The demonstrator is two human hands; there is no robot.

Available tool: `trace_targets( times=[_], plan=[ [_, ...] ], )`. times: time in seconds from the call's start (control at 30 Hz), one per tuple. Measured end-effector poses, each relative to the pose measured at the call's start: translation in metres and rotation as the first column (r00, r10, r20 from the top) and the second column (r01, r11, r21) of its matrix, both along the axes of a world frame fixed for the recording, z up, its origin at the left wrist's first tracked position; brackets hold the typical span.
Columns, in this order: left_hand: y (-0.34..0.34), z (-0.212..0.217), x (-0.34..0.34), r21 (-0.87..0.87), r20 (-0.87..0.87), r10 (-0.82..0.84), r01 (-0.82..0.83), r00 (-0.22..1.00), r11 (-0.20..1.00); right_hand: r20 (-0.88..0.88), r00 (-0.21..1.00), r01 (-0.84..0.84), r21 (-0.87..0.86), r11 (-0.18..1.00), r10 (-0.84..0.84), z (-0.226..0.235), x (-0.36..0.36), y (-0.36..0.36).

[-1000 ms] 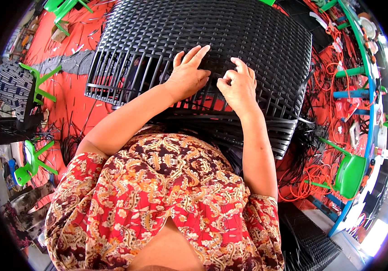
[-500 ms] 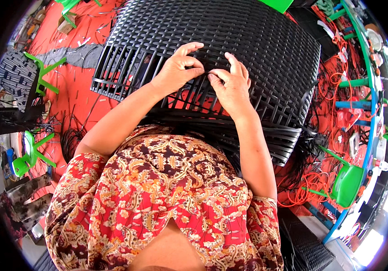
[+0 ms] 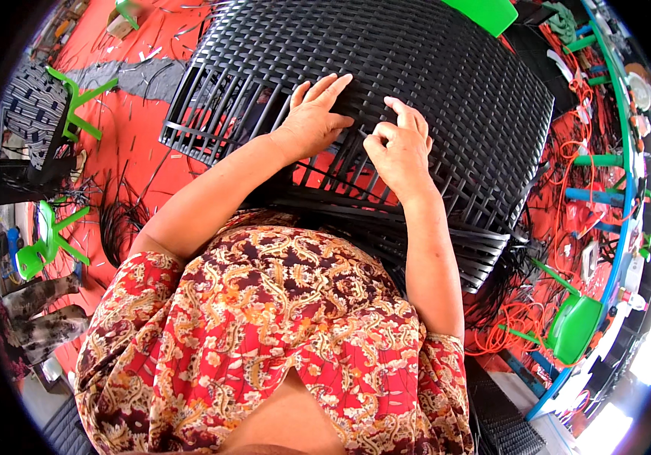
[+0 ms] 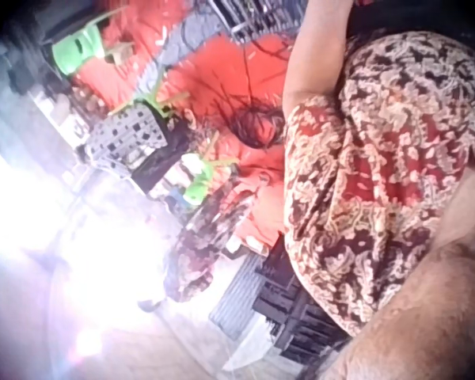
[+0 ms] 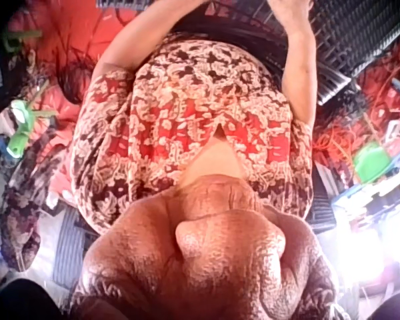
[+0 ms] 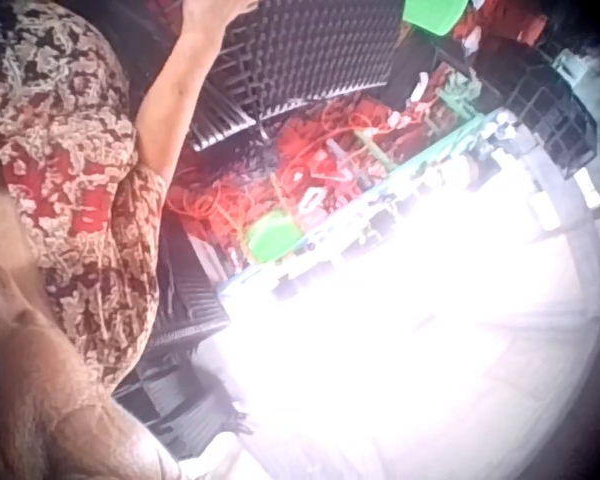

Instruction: The person weaves black plastic strips through a grid-like frame by hand to assemble a piece of furniture.

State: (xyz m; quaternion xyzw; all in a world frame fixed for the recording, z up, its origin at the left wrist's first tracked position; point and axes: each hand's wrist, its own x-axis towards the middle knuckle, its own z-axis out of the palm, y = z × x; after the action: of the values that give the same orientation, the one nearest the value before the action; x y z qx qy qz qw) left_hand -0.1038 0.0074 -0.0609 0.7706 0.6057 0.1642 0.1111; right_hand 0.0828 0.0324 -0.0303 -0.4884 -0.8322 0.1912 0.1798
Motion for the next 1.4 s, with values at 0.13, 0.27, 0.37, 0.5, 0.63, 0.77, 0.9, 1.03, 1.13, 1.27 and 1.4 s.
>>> trace_targets(
  times=[0.13,0.27,0.37,0.5,0.63,0.77,0.9,1.03,1.13,1.27,1.4],
  plan=[
    [0.002,-0.007,-0.003,0.046,0.115,-0.01,0.005,0.993,0.999,0.067,0.998,0.012,0.015,1.0,-0.013,0.008,-0.006,-0.006],
    [0.005,-0.006,0.002,0.075,0.206,0.023,-0.039,0.978,0.996,0.036,0.999,0.038,0.062,0.997,-0.04,0.002,-0.007,-0.005],
    [0.008,0.0,-0.002,0.067,0.36,0.035,-0.063,0.932,0.996,-0.025,0.997,0.072,0.141,0.987,-0.069,0.002,-0.011,-0.004],
    [0.002,0.009,-0.022,0.028,0.713,0.014,-0.049,0.702,0.998,-0.136,0.99,-0.01,0.17,0.985,0.033,0.002,-0.014,-0.001],
    [-0.012,0.012,-0.049,0.087,0.505,0.052,-0.11,0.861,0.99,-0.136,0.99,-0.041,0.056,0.998,0.048,-0.005,-0.032,0.001],
    [-0.02,0.013,-0.042,0.191,0.02,0.037,-0.04,0.999,0.981,-0.2,0.98,-0.006,0.052,0.999,0.016,-0.009,-0.029,0.006],
    [-0.016,0.014,-0.036,0.127,0.0,0.011,-0.011,1.0,0.992,-0.194,0.981,-0.008,0.076,0.997,0.023,-0.011,-0.024,0.003],
    [-0.012,0.002,-0.026,0.087,-0.009,0.089,-0.088,0.996,0.992,-0.146,0.989,-0.003,0.108,0.994,0.019,-0.008,-0.027,0.001],
    [-0.01,0.002,-0.025,0.066,0.029,0.094,-0.096,0.995,0.993,-0.031,0.998,-0.039,0.183,0.982,0.046,-0.005,-0.034,0.001],
    [-0.007,-0.004,-0.026,0.095,0.172,0.1,-0.117,0.98,0.989,-0.009,0.999,-0.051,0.18,0.982,0.053,-0.007,-0.032,0.003],
    [-0.006,0.0,-0.026,0.098,0.355,0.114,-0.158,0.928,0.982,-0.073,0.995,-0.048,0.184,0.982,0.062,-0.004,-0.032,0.006]
  ],
)
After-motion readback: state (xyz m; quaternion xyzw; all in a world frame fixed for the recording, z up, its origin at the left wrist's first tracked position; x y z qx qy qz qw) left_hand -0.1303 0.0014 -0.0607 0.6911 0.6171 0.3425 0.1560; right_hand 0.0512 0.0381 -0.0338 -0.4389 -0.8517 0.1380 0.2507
